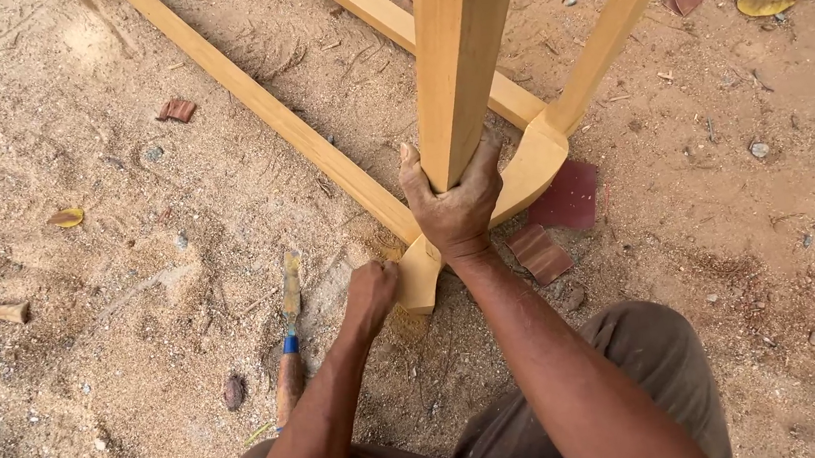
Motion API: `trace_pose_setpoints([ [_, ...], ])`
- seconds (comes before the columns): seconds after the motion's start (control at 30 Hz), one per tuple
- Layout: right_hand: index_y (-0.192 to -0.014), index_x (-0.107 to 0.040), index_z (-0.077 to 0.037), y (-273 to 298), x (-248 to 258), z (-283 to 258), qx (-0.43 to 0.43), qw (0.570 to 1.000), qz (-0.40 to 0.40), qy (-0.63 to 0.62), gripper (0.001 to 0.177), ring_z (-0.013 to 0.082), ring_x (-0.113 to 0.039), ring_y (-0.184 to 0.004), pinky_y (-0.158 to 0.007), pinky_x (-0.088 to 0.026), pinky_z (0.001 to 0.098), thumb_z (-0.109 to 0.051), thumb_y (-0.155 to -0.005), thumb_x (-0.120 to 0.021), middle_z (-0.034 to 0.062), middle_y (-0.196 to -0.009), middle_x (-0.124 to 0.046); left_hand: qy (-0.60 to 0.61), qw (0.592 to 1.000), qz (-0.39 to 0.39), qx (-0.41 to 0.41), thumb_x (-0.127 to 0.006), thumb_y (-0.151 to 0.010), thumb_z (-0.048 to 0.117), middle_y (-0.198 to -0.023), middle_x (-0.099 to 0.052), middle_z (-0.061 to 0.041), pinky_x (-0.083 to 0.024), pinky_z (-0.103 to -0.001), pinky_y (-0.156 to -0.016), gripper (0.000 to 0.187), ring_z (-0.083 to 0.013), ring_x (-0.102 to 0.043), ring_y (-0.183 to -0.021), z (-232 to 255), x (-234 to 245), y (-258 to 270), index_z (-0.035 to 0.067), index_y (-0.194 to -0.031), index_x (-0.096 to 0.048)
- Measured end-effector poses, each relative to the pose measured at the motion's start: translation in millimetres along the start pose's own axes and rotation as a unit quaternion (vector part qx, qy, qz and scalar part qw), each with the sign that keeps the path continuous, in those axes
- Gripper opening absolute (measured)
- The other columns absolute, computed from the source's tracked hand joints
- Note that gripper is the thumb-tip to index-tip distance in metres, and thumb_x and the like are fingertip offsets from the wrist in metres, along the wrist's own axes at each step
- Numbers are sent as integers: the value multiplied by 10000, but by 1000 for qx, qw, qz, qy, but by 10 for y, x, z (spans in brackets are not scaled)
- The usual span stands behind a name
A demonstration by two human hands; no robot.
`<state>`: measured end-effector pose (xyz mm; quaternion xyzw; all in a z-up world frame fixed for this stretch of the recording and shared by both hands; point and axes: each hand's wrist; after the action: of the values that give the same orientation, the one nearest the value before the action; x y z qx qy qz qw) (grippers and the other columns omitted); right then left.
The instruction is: Sand the joints and legs of a wooden bench frame by hand using sandpaper.
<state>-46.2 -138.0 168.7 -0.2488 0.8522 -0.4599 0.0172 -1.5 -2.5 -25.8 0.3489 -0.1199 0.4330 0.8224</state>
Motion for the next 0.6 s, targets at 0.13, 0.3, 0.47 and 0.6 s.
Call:
trace_pose_setpoints([
  [0.13, -1312, -385, 14, 13, 11, -18, -13, 1000, -15, -17, 604, 238, -731, -900, -771, -639, 387, -148, -932, -826, 137, -1003, -627, 20, 999, -26, 10, -365, -1061, 326, -635, -581, -63, -444, -337, -407, 463, -131, -408, -457, 264, 136, 218, 41, -774, -591],
  [0.3, -1321, -382, 38, 9, -13, -12, -30, 1000, -1, -6, 652, 231, -729, -888, -764, -640, 382, -165, -903, -840, 138, -987, -655, -4, 1000, -10, -15, -369, -1068, 316, -638, -559, -37, -453, -317, -408, 464, -102, -400, -451, -113, -79, -154, 39, -779, -605],
  [0.47, -1330, -389, 38, 28, -1, -7, -18, 1000, -3, -9, 643, 252, -718, -915, -786, -622, 404, -155, -911, -837, 158, -1002, -642, -15, 999, -11, -27, -353, -1070, 318, -608, -559, -36, -450, -322, -402, 479, -106, -402, -430, 224, 97, 135, 45, -773, -612],
  [0.6, -1309, -389, 41, -7, 15, -71, -23, 1000, 2, 3, 655, 247, -731, -863, -738, -631, 389, -175, -896, -849, 144, -973, -653, -18, 1000, -9, 3, -382, -1075, 333, -597, -549, -35, -439, -318, -383, 481, -112, -410, -428, -181, -157, -236, 32, -771, -601],
])
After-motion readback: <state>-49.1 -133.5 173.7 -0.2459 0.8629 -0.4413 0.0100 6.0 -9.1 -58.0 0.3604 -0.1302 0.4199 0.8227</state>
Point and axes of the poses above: each hand's wrist, its own y-axis away from the middle knuckle, its own x-axis out of the back of the hand, z = x × y
